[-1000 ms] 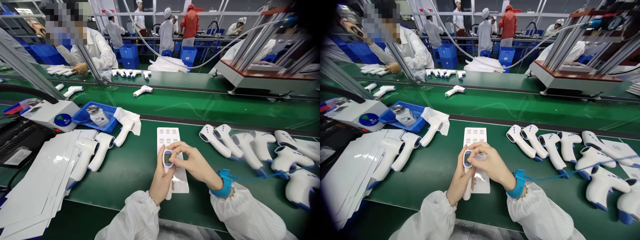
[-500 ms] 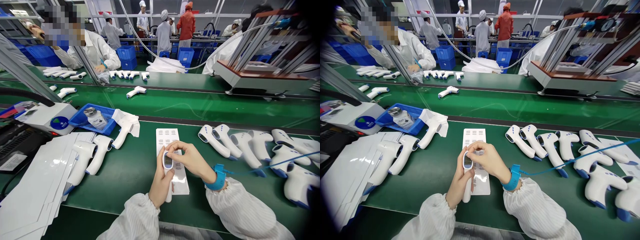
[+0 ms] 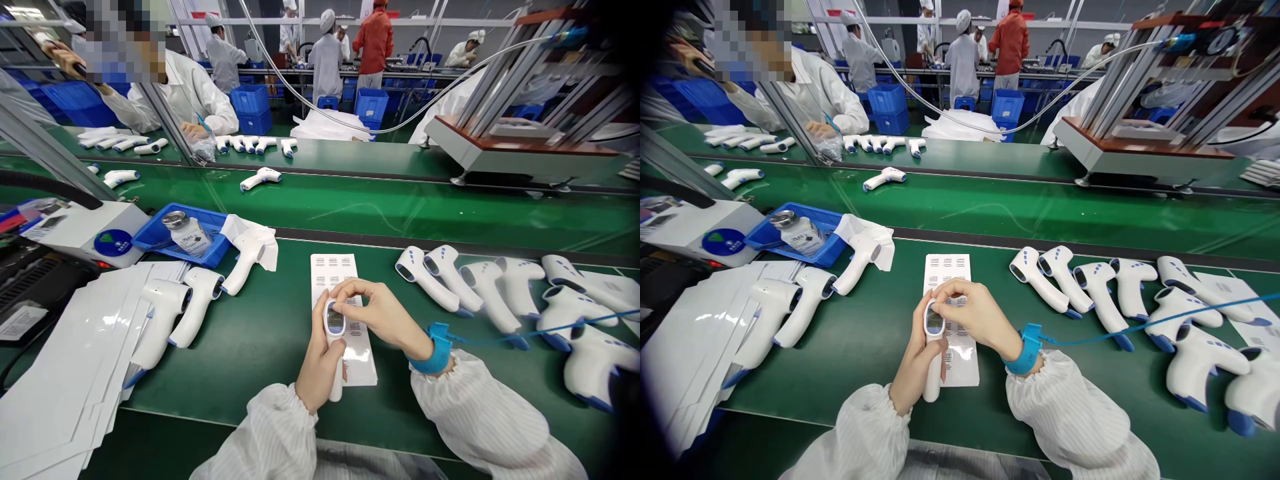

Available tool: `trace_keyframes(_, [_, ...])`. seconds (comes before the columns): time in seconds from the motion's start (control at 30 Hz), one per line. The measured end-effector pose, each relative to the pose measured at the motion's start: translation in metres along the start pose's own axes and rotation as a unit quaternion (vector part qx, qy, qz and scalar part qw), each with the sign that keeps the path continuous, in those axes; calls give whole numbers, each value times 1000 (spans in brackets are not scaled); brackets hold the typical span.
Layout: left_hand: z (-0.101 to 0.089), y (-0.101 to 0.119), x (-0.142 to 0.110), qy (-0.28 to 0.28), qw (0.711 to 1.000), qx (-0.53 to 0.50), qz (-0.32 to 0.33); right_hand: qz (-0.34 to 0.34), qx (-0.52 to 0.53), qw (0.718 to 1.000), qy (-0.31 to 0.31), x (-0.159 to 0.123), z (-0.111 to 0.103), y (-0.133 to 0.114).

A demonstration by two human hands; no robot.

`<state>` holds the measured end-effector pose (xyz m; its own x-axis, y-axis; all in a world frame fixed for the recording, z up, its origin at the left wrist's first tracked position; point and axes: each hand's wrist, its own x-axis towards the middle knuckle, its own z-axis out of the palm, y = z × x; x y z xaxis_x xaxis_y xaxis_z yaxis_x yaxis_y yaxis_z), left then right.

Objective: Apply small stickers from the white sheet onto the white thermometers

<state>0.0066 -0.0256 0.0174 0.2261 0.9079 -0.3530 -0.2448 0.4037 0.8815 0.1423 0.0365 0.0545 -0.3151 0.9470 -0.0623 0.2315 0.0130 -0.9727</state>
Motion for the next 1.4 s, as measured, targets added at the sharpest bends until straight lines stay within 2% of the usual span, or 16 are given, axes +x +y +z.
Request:
trace_keyframes(0.63, [-5, -4, 2, -15, 1000, -3, 9, -3, 29, 1000, -7, -3, -4, -2])
trace_keyframes(0.7, [-4, -4, 1, -16, 1000, -3, 0, 12, 51, 998, -23, -8, -6, -7])
trace_keyframes(0.87, [-1, 0, 1, -7, 1000, -6, 5, 102, 135, 979, -110, -18, -6, -12])
trace_keyframes(0.93, [0, 0, 1, -8, 1000, -6, 15, 75, 88, 989, -93, -18, -1, -8])
trace_keyframes(1.03, [-2, -1, 2, -5, 1000, -4, 6, 6, 0, 1000, -4, -15, 5, 1])
trace_keyframes(1.1, [-3, -3, 3, -12, 1000, -3, 1, -13, -10, 999, 29, -12, 7, 6])
trace_keyframes(1.4, [-8, -8, 4, -40, 999, -5, 16, -27, 11, 999, 32, -4, 5, 9])
